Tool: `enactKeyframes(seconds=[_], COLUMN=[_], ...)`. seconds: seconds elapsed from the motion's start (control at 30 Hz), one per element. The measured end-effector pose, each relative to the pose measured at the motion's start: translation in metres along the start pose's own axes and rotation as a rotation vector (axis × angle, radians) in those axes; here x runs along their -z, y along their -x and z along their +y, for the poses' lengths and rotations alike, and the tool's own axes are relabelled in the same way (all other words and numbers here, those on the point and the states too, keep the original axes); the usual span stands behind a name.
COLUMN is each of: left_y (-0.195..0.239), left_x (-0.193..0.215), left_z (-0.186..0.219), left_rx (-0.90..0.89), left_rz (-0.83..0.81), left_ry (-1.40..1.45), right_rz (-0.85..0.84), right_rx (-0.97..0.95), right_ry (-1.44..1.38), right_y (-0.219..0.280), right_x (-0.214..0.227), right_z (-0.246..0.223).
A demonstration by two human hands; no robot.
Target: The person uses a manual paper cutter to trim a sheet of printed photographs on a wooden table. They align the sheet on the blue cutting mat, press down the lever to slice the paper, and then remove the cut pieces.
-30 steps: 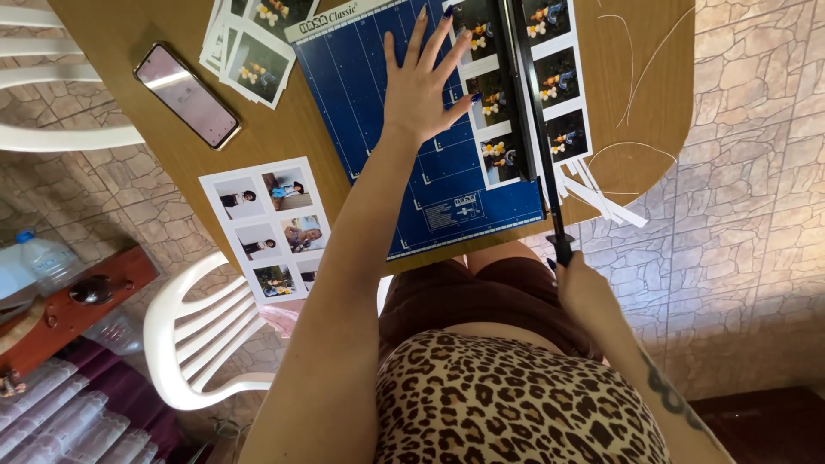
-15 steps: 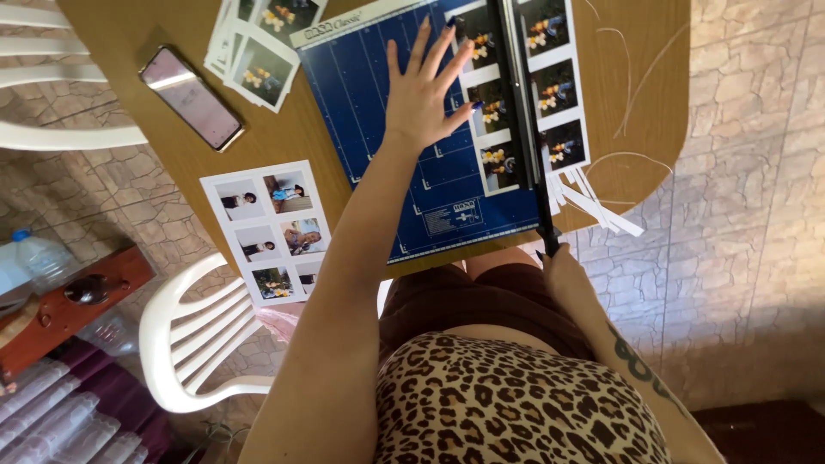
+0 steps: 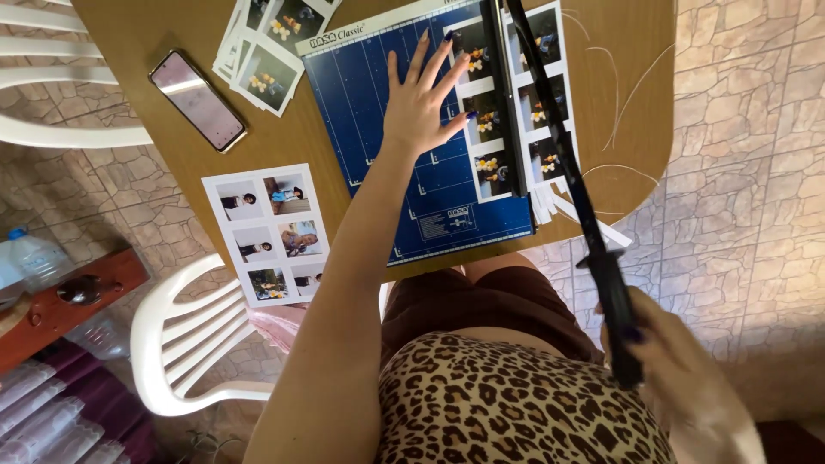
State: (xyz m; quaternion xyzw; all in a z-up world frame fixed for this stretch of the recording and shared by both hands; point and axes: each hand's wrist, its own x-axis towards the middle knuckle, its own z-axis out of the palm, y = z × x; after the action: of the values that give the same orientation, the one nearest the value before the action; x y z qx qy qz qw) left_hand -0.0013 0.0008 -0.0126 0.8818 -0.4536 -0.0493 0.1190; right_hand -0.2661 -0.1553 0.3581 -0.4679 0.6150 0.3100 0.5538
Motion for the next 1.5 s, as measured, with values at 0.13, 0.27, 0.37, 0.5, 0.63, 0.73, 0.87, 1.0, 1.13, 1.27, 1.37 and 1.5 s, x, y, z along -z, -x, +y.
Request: enactKeyframes(seconds=[0.13, 0.27, 0.37, 0.5, 0.63, 0.73, 0.87, 1.0, 1.13, 1.27, 1.37, 1.5], left_y=[0.000, 0.007, 0.035, 0.103, 0.168, 0.209, 0.247, 0.258, 0.263, 0.268, 0.264, 0.272], left_x=[0.002, 0.005, 0.018, -0.007, 0.011, 0.008, -0.006, -0.002, -0.028, -0.044, 0.026, -0.024], left_z=[-0.001, 0.001, 0.015, 0.016, 0.031, 0.042, 0.054, 0.061, 0.043, 0.020, 0.030, -0.004], left_rx=[-0.015, -0.037, 0.120, 0.219, 0.487, 0.655, 0.844, 0.966, 0.991, 0.961, 0.979, 0.824], left_rz=[-0.004, 0.023, 0.016, 0.204, 0.114, 0.106, 0.159, 0.297, 0.444, 0.509, 0.538, 0.688], left_ry=[0.001, 0.092, 0.173, 0.020, 0.063, 0.126, 0.218, 0.454, 0.656, 0.753, 0.959, 1.444], right_rz=[-0.450, 0.042, 0.336, 0.461, 0.694, 0.693, 0.790, 0.557, 0.627, 0.499, 0.694, 0.399], right_rx=[0.500, 0.567, 0.887, 1.019, 0.968, 0.905, 0.818, 0.938, 1.021, 1.122, 0.851, 0.886], right_ry=[-0.189, 0.049, 0.544, 0.462, 0.631, 0.709, 0.754, 0.779, 0.772, 0.901, 1.446, 0.587], right_y=[-0.192, -0.141, -0.335, -0.340, -0.344, -0.352, -0.393, -0.383, -0.407, -0.370, -0.520, -0.314], right_x=[0.072, 0.013, 0.036, -0.017, -0.038, -0.034, -0.030, -0.008, 0.008, 0.025, 0.120, -0.026], right_z=[0.033, -0.016, 0.001, -0.035, -0.050, -0.056, -0.054, -0.049, -0.046, -0.032, 0.082, 0.113])
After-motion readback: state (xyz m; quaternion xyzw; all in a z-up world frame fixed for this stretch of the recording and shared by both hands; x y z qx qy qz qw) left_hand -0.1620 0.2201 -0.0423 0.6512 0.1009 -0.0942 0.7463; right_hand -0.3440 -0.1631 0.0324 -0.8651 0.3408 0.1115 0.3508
